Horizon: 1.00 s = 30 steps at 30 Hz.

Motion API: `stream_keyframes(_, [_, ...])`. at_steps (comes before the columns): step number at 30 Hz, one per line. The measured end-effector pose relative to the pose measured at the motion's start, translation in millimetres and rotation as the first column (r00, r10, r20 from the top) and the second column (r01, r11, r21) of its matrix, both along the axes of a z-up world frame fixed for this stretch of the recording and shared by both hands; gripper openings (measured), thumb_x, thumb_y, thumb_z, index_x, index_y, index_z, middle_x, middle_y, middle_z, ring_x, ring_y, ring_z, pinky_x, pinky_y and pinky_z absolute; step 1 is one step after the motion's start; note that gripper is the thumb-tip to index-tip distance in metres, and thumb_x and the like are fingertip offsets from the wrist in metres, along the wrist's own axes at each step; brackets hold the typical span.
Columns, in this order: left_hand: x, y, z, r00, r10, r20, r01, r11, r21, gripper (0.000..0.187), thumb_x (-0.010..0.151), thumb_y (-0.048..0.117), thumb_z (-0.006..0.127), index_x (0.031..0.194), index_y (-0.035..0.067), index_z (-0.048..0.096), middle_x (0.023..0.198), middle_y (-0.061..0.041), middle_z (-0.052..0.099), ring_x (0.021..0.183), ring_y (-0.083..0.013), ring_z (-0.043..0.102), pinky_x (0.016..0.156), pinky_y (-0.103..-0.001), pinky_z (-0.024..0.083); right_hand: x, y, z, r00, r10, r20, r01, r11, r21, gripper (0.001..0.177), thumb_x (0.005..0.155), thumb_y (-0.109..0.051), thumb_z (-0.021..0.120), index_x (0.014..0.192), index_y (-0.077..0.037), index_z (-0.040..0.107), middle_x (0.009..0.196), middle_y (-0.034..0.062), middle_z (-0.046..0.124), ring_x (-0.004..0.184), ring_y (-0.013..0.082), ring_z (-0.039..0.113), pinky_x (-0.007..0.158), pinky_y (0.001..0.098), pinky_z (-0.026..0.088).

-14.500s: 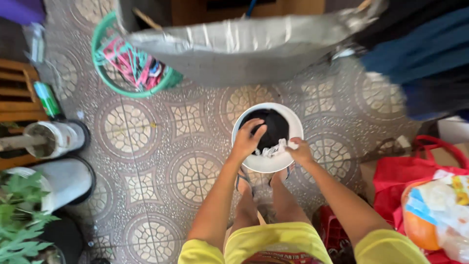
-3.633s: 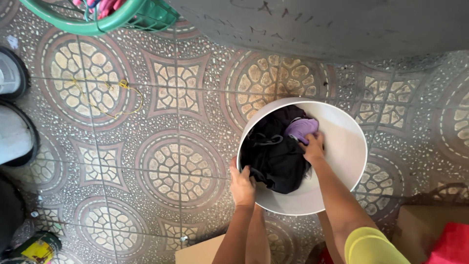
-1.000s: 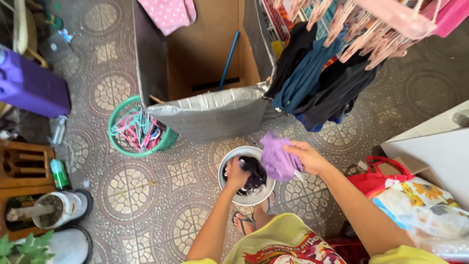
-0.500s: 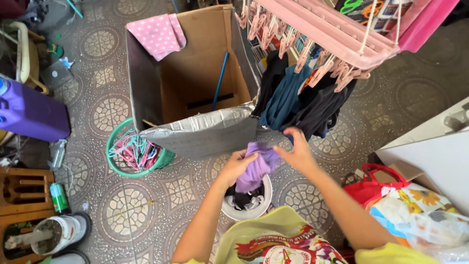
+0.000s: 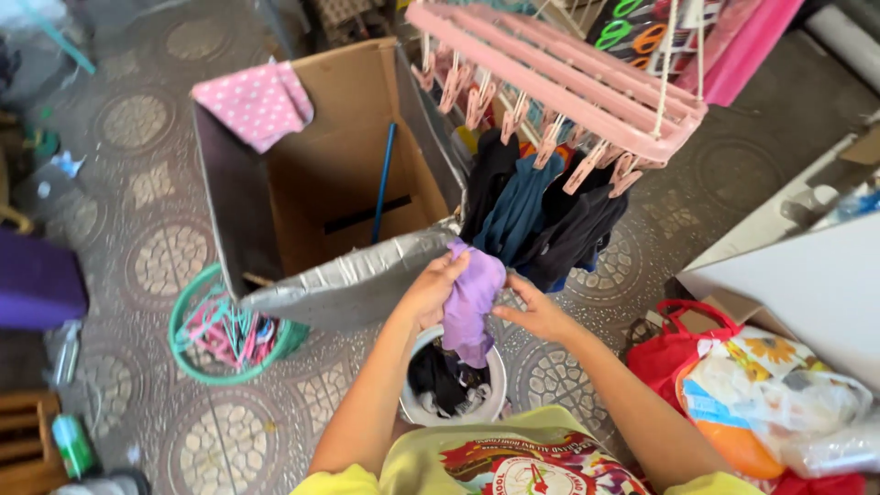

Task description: Hanging wet laundry items such as socks on a multi-clip laundry hanger.

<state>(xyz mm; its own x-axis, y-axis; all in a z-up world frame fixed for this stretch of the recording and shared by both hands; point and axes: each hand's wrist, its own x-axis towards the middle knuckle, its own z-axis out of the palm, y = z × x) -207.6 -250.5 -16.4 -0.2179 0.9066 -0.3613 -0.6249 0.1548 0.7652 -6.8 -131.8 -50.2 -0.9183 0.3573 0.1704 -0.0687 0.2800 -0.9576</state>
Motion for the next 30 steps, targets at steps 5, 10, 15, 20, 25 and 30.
stream_keyframes(5, [-36, 17, 2, 0.991, -0.093, -0.098, 0.089, 0.995, -0.051, 0.044, 0.1, 0.036, 0.061, 0.128, 0.003, 0.055, 0.112, -0.009, 0.072, 0.097, -0.018, 0.071, 0.085, -0.038, 0.06, -22, -9, -17, 0.988, -0.138, 0.069, 0.144, 0.985, -0.092, 0.027, 0.092, -0.017, 0.073, 0.114, -0.002, 0.07, 0.101, -0.0031, 0.069, 0.095, 0.0064, 0.058, 0.085, 0.0267, 0.049])
stream_keyframes(10, [-97, 25, -1, 0.693, -0.117, -0.711, 0.081, 0.993, -0.085, 0.047, 0.107, 0.043, 0.06, 0.109, -0.003, 0.07, 0.088, -0.013, 0.071, 0.077, -0.0179, 0.057, 0.072, -0.039, 0.051, -28, -18, -2, 0.919, -0.388, 0.067, 0.394, 0.903, -0.169, 0.017, 0.095, -0.017, 0.074, 0.1, 0.0, 0.074, 0.082, -0.007, 0.066, 0.076, 0.0029, 0.055, 0.068, 0.0247, 0.048])
stream_keyframes(15, [-111, 20, 31, 0.327, -0.268, -0.906, 0.062, 0.963, -0.262, 0.057, 0.091, 0.054, 0.07, 0.095, -0.003, 0.07, 0.079, -0.018, 0.072, 0.073, -0.0264, 0.07, 0.071, -0.039, 0.055, -36, -33, 32, 0.922, -0.385, 0.035, 0.369, 0.852, -0.372, 0.02, 0.099, -0.014, 0.07, 0.108, 0.003, 0.074, 0.088, -0.0046, 0.07, 0.08, 0.0041, 0.058, 0.072, 0.025, 0.049])
stream_keyframes(20, [-116, 8, 14, -0.031, -0.044, -0.999, -0.071, 0.997, -0.042, 0.067, 0.093, 0.065, 0.064, 0.107, -0.001, 0.07, 0.096, -0.023, 0.073, 0.087, -0.0351, 0.07, 0.077, -0.043, 0.057, -55, -49, 86, 0.966, -0.248, -0.078, 0.187, 0.871, -0.454, 0.043, 0.102, -0.009, 0.061, 0.145, -0.003, 0.056, 0.117, -0.0001, 0.07, 0.101, 0.0059, 0.061, 0.09, 0.0257, 0.05])
stream_keyframes(25, [-97, 0, 28, 0.823, -0.247, -0.511, 0.173, 0.966, -0.19, 0.065, 0.099, 0.063, 0.046, 0.125, 0.007, 0.066, 0.104, -0.014, 0.072, 0.096, -0.0241, 0.07, 0.087, -0.035, 0.057, -56, -47, 103, 0.979, -0.16, -0.126, 0.052, 0.795, -0.605, 0.069, 0.101, -0.002, 0.058, 0.165, -0.012, 0.032, 0.126, 0.0073, 0.068, 0.106, 0.0135, 0.062, 0.089, 0.0317, 0.051])
stream_keyframes(30, [-69, 5, 82, 0.916, -0.235, -0.325, 0.263, 0.964, 0.045, 0.045, 0.096, 0.029, 0.066, 0.136, 0.016, 0.052, 0.11, -0.006, 0.071, 0.097, -0.0122, 0.066, 0.082, -0.031, 0.055, -46, -37, 113, 0.965, -0.175, -0.194, 0.022, 0.794, -0.607, 0.077, 0.095, 0.004, 0.057, 0.163, -0.014, 0.026, 0.135, 0.011, 0.064, 0.114, 0.0189, 0.066, 0.094, 0.0364, 0.054])
